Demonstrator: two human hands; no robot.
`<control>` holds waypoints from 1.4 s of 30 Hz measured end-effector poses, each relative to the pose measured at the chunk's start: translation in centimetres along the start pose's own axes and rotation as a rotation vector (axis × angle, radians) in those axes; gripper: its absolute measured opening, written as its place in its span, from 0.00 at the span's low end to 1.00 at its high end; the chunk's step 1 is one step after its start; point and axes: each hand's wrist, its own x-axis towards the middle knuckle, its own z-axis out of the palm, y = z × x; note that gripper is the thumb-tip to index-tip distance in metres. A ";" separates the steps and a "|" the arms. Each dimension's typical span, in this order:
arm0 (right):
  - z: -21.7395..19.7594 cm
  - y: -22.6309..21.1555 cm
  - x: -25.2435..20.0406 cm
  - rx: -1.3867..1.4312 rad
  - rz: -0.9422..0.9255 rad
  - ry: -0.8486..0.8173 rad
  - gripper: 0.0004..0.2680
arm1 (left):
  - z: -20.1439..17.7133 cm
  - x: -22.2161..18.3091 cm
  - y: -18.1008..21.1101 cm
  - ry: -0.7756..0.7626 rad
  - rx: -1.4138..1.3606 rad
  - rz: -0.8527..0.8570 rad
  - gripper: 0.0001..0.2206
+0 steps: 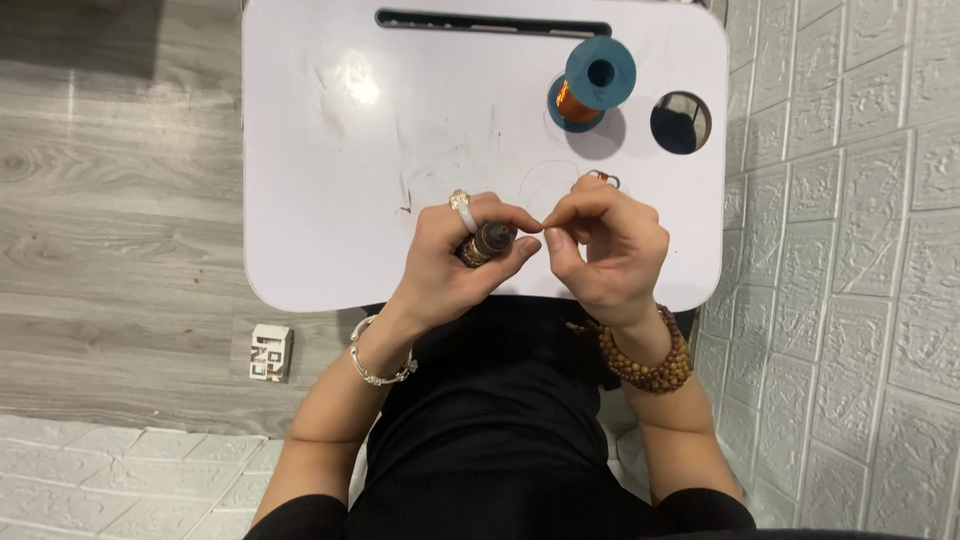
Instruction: Manually winding thin copper wire onto the poles of a small motor armature
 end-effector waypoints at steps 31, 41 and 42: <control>2.3 -1.0 -0.5 0.097 0.189 0.026 0.06 | -1.6 0.2 -1.6 0.103 0.012 0.118 0.02; 1.6 -1.8 0.0 -0.013 0.194 -0.062 0.06 | -2.6 0.2 -0.8 0.022 0.099 0.143 0.03; 1.6 -1.8 0.1 -0.014 0.195 -0.059 0.06 | -2.6 0.2 -0.8 0.020 0.097 0.142 0.03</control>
